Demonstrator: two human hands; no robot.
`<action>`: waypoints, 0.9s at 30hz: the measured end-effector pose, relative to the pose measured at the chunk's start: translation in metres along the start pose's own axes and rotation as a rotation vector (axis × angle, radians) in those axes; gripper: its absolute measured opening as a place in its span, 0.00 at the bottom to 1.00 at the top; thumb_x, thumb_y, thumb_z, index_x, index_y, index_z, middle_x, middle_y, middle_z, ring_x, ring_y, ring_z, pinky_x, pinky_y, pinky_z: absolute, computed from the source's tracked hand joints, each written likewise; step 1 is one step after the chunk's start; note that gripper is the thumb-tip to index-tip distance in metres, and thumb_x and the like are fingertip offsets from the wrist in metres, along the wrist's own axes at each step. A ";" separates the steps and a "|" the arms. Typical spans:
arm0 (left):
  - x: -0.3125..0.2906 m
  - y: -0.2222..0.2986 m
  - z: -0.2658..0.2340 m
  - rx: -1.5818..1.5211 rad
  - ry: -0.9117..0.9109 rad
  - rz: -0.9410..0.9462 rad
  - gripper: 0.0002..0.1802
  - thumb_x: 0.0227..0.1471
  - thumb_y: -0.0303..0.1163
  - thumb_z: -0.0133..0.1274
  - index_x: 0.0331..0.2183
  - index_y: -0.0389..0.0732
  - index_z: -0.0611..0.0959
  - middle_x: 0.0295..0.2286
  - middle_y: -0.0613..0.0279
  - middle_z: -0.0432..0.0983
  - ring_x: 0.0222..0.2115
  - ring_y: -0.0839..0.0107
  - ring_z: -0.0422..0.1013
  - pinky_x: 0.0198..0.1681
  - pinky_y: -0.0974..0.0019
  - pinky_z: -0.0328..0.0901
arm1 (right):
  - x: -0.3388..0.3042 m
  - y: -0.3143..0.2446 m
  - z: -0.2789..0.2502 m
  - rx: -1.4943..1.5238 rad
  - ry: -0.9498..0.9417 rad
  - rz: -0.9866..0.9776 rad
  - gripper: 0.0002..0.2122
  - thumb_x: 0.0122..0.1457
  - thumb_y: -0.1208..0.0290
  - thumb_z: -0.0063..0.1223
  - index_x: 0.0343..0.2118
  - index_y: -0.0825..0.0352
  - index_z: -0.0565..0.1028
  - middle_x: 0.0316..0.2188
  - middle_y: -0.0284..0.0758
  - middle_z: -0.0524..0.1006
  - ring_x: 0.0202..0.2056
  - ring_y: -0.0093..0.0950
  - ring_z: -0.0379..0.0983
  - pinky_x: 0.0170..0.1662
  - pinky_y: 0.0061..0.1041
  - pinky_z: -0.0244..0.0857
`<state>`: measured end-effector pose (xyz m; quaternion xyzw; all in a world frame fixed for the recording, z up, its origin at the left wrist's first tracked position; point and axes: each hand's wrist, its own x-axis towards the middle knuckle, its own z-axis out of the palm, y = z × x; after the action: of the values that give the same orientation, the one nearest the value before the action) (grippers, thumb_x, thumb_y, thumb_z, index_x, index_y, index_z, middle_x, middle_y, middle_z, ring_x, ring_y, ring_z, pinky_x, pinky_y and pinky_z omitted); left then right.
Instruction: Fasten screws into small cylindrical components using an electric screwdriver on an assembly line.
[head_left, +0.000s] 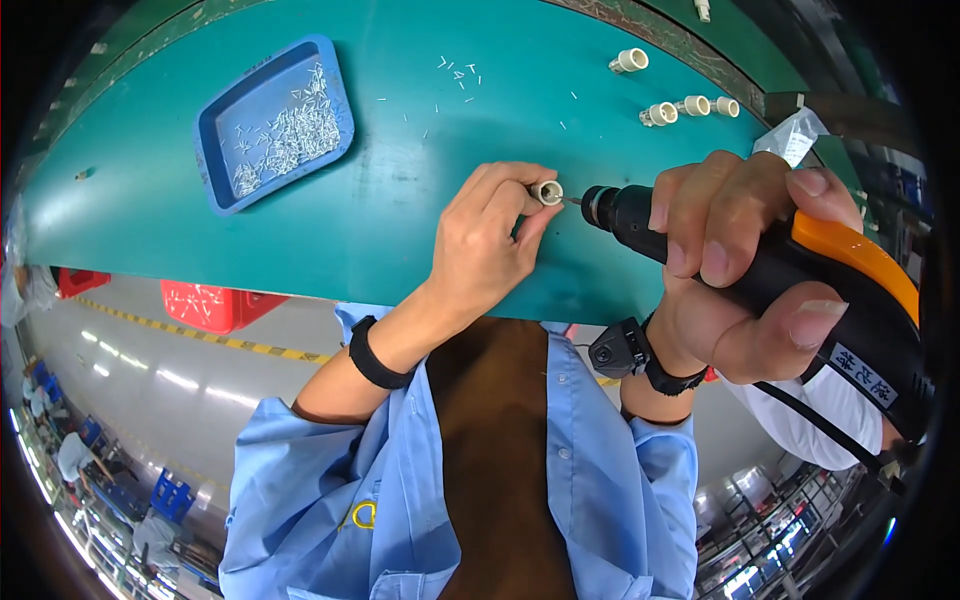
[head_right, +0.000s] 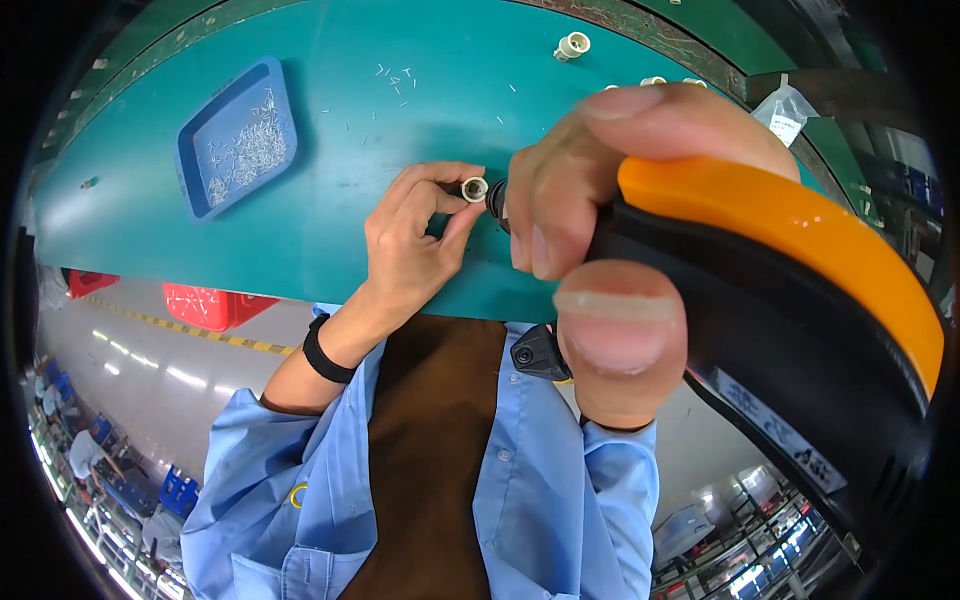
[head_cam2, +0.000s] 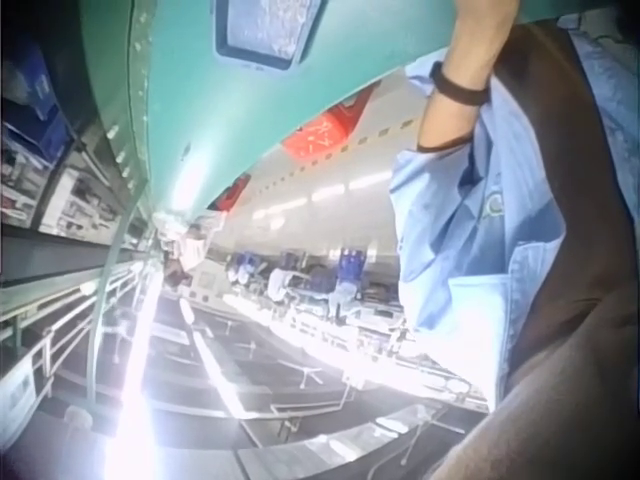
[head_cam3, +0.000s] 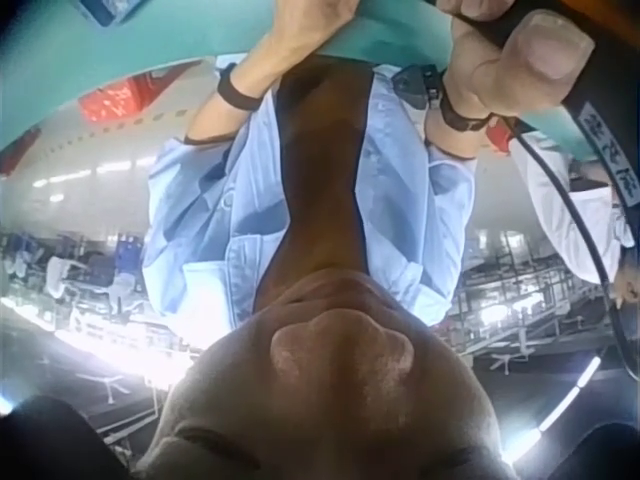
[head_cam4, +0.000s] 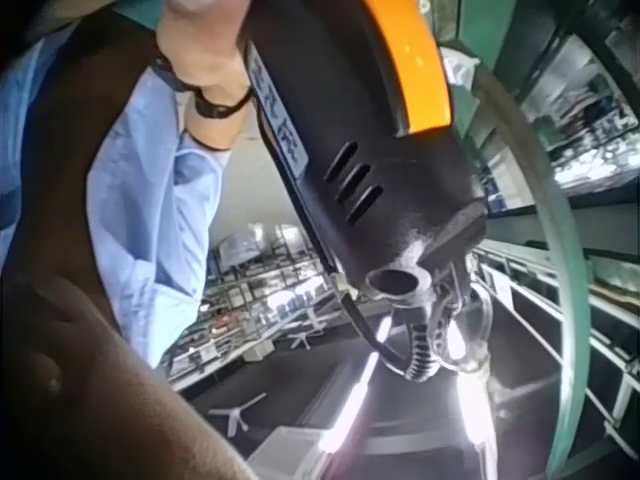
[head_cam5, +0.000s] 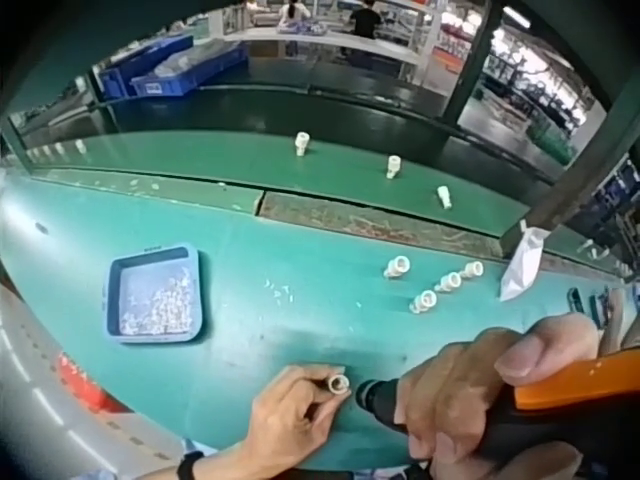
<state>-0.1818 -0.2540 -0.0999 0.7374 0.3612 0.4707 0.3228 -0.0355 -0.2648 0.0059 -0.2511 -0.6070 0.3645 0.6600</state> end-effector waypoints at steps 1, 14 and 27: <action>0.000 0.000 0.000 0.000 -0.002 -0.001 0.12 0.34 0.16 0.60 0.18 0.35 0.71 0.30 0.55 0.76 0.30 0.63 0.73 0.29 0.68 0.67 | 0.000 0.000 0.000 -0.002 -0.003 0.007 0.25 0.58 0.49 0.40 0.50 0.65 0.62 0.20 0.29 0.65 0.17 0.22 0.59 0.23 0.25 0.57; -0.001 -0.002 0.000 -0.034 0.017 -0.012 0.12 0.33 0.16 0.61 0.19 0.35 0.72 0.30 0.55 0.76 0.30 0.61 0.73 0.30 0.66 0.67 | 0.002 0.006 0.011 -0.016 0.030 0.095 0.22 0.58 0.52 0.40 0.47 0.65 0.63 0.19 0.29 0.64 0.16 0.22 0.59 0.22 0.26 0.56; 0.000 -0.003 -0.001 -0.062 0.012 -0.006 0.12 0.34 0.18 0.59 0.19 0.35 0.70 0.29 0.57 0.74 0.27 0.60 0.70 0.27 0.64 0.65 | 0.008 0.008 0.029 -0.181 0.166 0.229 0.16 0.56 0.58 0.44 0.41 0.64 0.64 0.17 0.29 0.63 0.16 0.22 0.58 0.21 0.26 0.54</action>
<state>-0.1832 -0.2521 -0.1021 0.7232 0.3503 0.4851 0.3448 -0.0652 -0.2567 0.0090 -0.4064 -0.5481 0.3590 0.6368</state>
